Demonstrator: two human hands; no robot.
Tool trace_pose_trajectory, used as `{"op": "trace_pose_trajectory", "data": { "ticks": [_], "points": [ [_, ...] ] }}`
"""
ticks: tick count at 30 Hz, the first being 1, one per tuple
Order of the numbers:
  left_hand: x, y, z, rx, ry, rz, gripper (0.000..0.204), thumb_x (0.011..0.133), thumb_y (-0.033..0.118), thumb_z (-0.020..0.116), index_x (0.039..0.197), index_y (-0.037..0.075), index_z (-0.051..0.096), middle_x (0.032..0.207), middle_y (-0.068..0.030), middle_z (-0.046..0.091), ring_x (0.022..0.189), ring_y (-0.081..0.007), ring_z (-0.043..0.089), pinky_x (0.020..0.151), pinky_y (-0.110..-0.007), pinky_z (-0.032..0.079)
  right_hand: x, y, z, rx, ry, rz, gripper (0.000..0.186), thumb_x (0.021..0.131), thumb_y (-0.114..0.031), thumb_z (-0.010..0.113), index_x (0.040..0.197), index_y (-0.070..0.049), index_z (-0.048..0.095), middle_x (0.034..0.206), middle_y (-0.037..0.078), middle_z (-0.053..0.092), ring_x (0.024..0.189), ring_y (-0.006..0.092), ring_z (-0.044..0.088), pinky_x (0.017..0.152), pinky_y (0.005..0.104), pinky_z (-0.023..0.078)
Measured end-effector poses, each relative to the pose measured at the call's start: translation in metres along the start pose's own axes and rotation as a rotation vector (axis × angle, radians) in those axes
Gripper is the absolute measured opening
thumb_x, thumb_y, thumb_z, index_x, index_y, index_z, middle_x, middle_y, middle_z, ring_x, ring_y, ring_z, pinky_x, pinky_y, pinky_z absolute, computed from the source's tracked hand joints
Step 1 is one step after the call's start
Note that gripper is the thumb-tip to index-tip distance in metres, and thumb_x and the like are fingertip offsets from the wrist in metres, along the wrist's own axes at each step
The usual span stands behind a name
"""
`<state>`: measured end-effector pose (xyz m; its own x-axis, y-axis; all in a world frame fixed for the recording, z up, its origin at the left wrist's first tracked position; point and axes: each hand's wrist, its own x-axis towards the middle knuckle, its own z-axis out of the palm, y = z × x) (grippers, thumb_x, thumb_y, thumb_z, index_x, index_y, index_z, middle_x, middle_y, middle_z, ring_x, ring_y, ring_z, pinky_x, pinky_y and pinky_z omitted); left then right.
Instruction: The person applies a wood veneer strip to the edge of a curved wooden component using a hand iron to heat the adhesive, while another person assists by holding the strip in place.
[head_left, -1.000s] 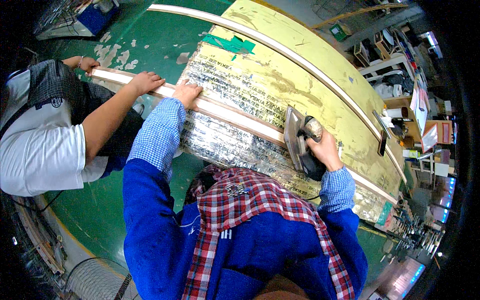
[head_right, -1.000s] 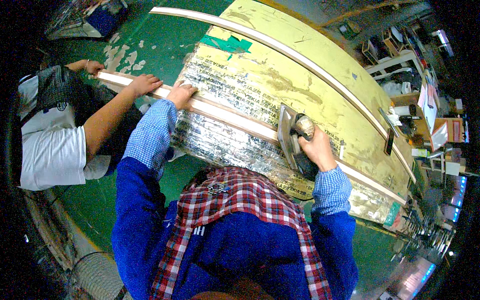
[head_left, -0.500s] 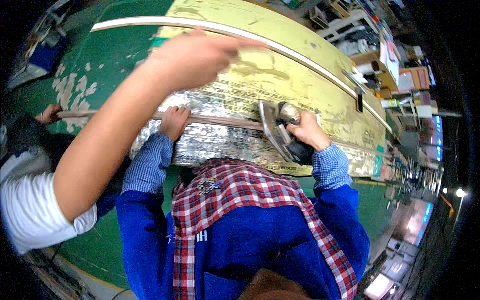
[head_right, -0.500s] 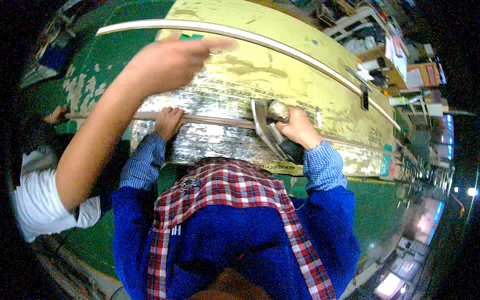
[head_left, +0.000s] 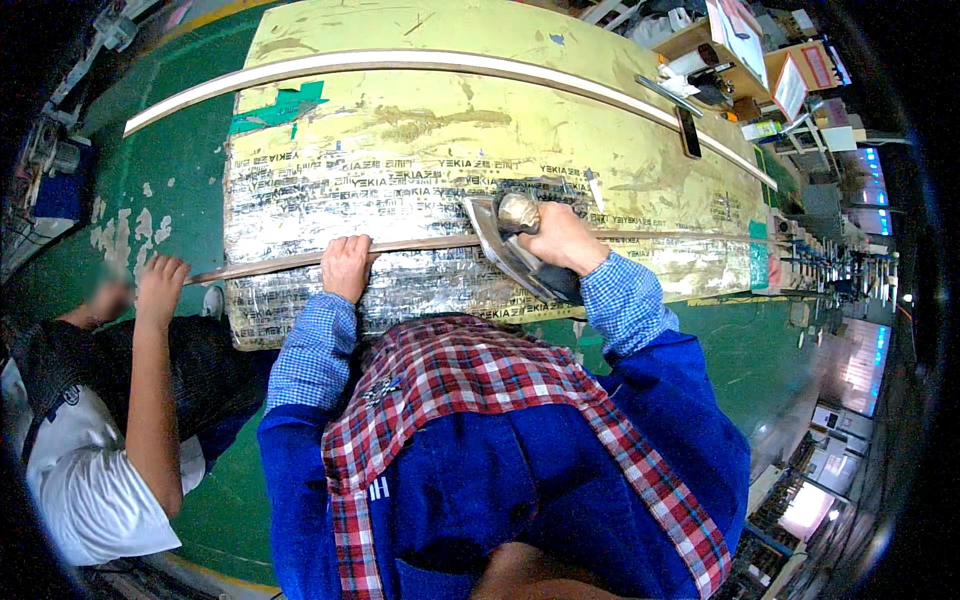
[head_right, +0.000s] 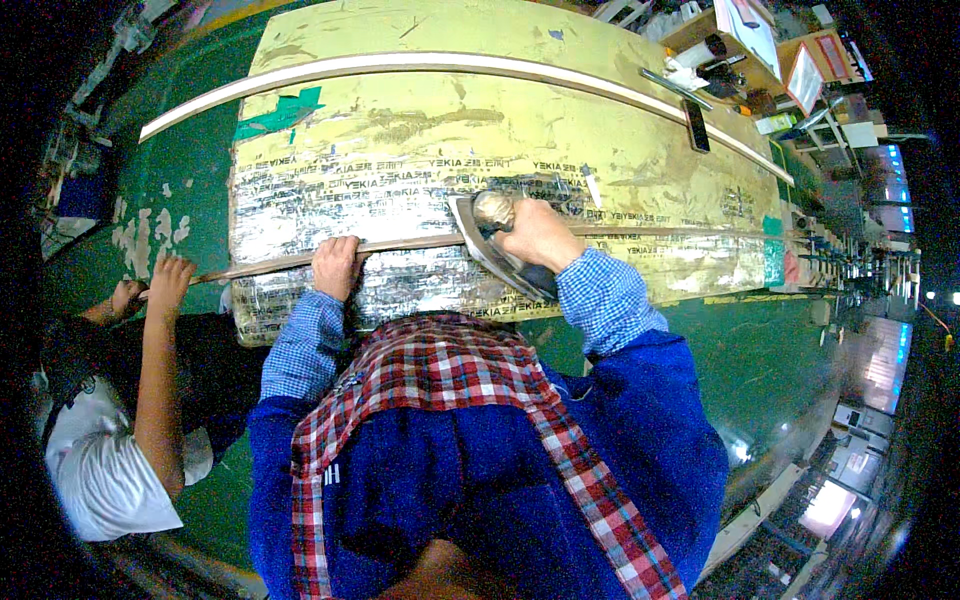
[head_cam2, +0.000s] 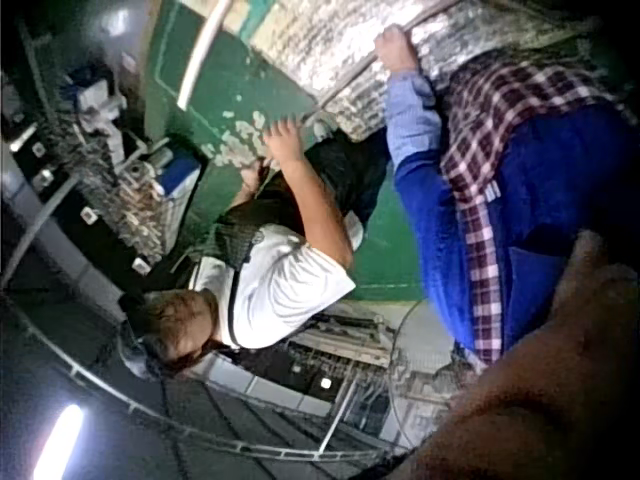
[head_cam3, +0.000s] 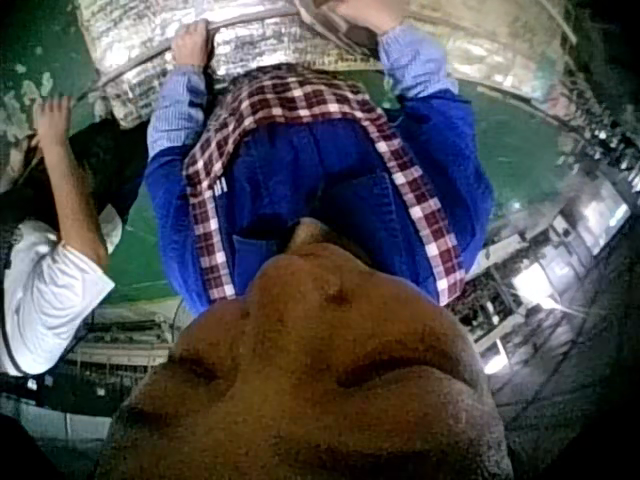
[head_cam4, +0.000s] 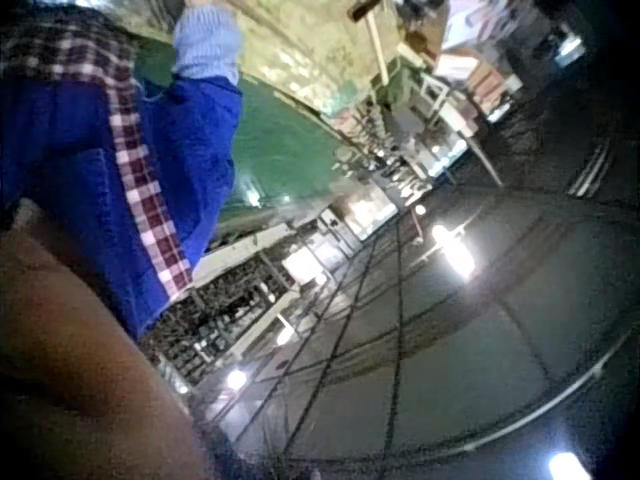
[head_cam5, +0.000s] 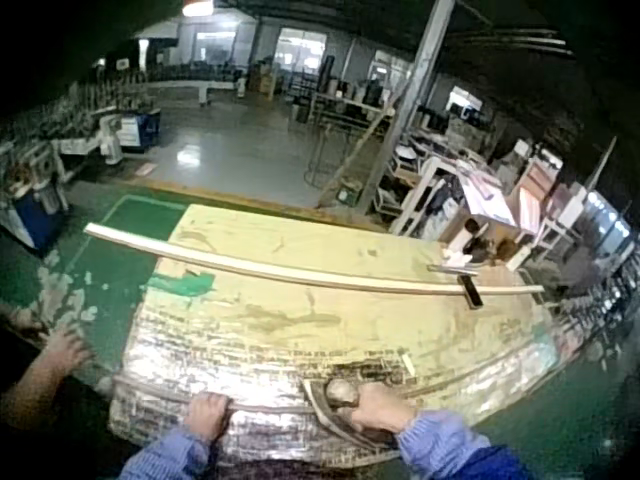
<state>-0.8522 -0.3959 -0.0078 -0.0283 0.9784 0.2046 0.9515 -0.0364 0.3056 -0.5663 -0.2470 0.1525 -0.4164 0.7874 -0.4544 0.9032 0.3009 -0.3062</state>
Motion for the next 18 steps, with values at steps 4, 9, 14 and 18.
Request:
{"op": "trace_pose_trajectory", "data": {
  "ticks": [4,9,14,18],
  "points": [
    [0.017,-0.004,0.002,0.101,-0.216,0.04,0.021,0.082,0.027,0.057,0.087,0.006,0.059,0.08,-0.0134,0.062,0.077,-0.0286,0.06,0.071,-0.04,0.047,0.002,0.021,0.011,0.142,-0.007,-0.025,0.035,0.063,-0.026,0.065,0.082,0.004,0.065,0.076,0.024,0.064,0.074,0.0347,0.064,0.069,0.042,0.052],
    [-0.033,-0.083,0.005,0.185,-0.332,-0.209,0.029,0.075,0.032,0.067,0.09,0.008,0.059,0.081,-0.0139,0.062,0.074,-0.0323,0.06,0.063,-0.044,0.048,0.001,-0.009,0.006,0.134,-0.022,-0.067,0.032,0.062,-0.027,0.067,0.076,0.001,0.066,0.078,0.021,0.064,0.07,0.0329,0.063,0.066,0.0424,0.051],
    [-0.029,-0.136,-0.065,0.166,-0.382,-0.041,0.026,0.076,0.026,0.067,0.08,0.004,0.053,0.076,-0.0166,0.058,0.071,-0.0381,0.056,0.061,-0.047,0.044,0.0,0.006,0.01,0.078,-0.043,-0.014,0.034,0.062,-0.025,0.066,0.08,0.004,0.065,0.081,0.024,0.064,0.079,0.0349,0.064,0.069,0.0415,0.052],
    [-0.049,-0.157,-0.065,0.216,-0.287,0.041,0.032,0.077,0.026,0.066,0.081,-0.001,0.05,0.082,-0.0173,0.052,0.081,-0.0369,0.053,0.066,-0.044,0.043,-0.017,-0.018,-0.005,0.069,-0.001,-0.016,0.034,0.064,-0.026,0.065,0.078,0.005,0.065,0.081,0.023,0.064,0.079,0.0344,0.064,0.068,0.0426,0.052]
  ]
}}
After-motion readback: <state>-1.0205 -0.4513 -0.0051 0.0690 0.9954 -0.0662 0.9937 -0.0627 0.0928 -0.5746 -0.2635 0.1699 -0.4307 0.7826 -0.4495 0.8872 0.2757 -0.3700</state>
